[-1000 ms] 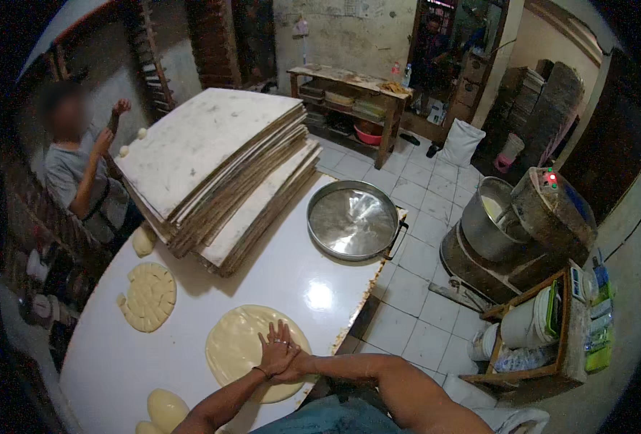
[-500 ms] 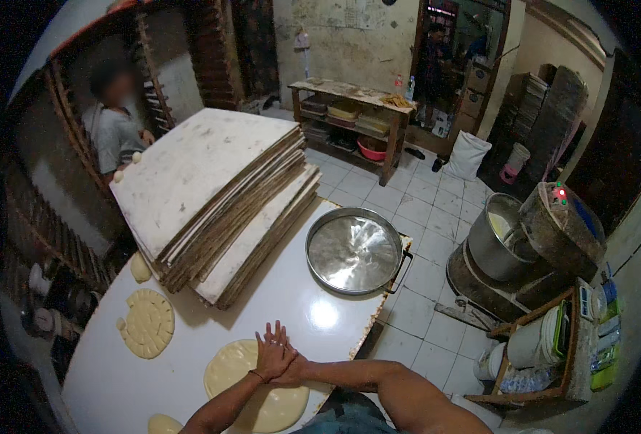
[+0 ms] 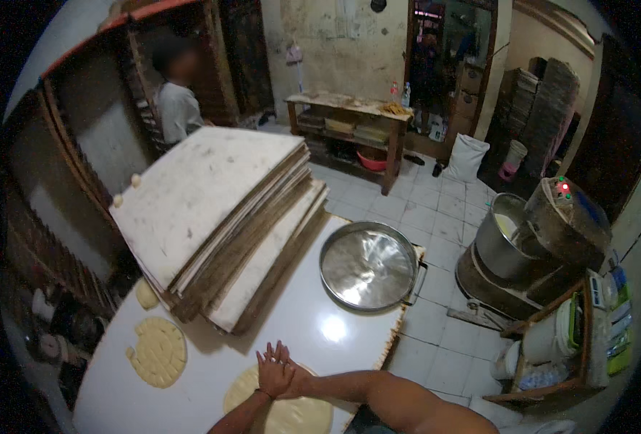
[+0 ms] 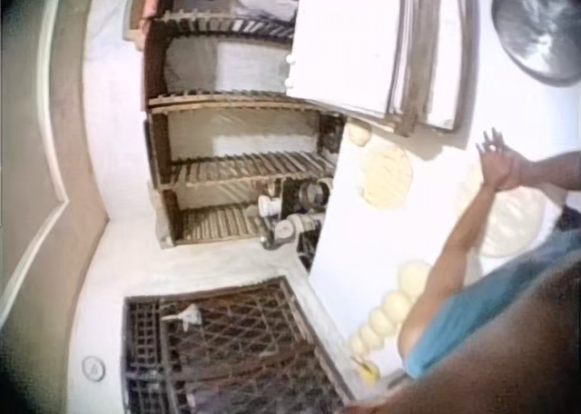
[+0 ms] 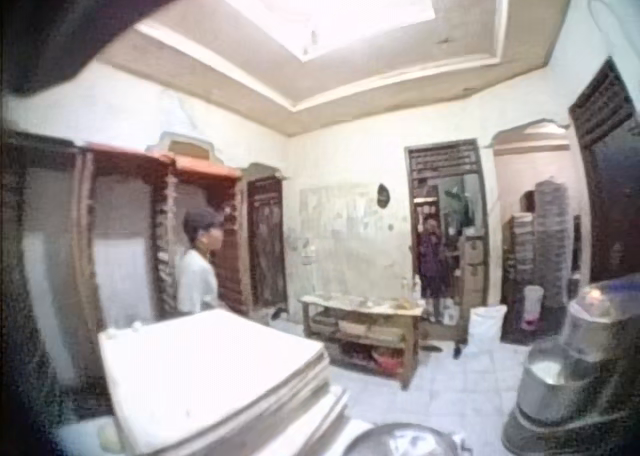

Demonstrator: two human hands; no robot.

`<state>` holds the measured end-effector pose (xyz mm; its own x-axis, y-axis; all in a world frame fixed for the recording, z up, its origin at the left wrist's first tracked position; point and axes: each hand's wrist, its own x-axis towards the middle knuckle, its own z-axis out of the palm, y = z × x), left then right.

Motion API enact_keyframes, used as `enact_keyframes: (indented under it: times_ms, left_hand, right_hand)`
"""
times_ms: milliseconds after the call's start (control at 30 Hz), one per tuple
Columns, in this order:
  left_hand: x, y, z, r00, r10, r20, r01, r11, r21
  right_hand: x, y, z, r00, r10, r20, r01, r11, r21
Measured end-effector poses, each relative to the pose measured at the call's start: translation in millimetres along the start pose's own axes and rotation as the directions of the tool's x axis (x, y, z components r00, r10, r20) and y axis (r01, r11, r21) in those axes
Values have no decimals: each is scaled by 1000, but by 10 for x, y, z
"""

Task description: The person kneads and shapes large portions of dough on a white table, applies a liquid with a brush, flattens a portion of dough by hand, and uses a manual press to score the surface of the dough.

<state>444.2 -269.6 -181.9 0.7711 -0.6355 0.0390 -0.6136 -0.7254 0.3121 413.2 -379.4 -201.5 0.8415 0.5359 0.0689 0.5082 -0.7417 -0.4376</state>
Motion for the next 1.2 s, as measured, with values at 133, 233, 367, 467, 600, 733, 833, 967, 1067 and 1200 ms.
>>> enact_keyframes:
  times_ms: [133,233,367,467,600,733,833,967,1067,1200]
  left_hand:
    - [146,-267,45,998,-55,19,56,997,-53]
    - [52,-324,-75,996,-78,-33,73,988,-134]
    - [-220,-478,-99,999,-44,-8,44,999,4]
    - [-264,-689,-115,998,-56,4,57,996,-72]
    - [-301,-731,-114,998,-57,-3,56,988,-147]
    - [-696,-1002,-265,998,-40,-46,41,998,40]
    - [-707,-1038,-303,993,-120,22,122,985,-119]
    - [-1195,-1056,-137,992,-108,-58,109,994,23]
    - [-1350,-1270,-321,994,-110,17,109,992,61]
    - [-1465,-1020,-520,994,-101,-39,99,994,-54]
  right_hand:
    - [245,-51,-404,965,-15,261,-49,970,237]
    - [295,-161,-537,970,-19,242,-66,938,340]
    - [674,-302,-52,999,37,30,-24,931,-364]
    - [732,-541,-142,969,95,229,-16,946,-323]
    - [498,-538,221,999,3,-36,5,975,221]
    - [701,-968,281,998,-31,-57,18,976,-217]
    - [804,-1017,134,960,-78,269,43,990,135]
    - [708,-1320,553,995,-80,53,80,997,-2]
    - [780,-1532,777,997,-66,-36,58,980,-192]
    - [584,-1573,492,966,-93,241,71,993,98]
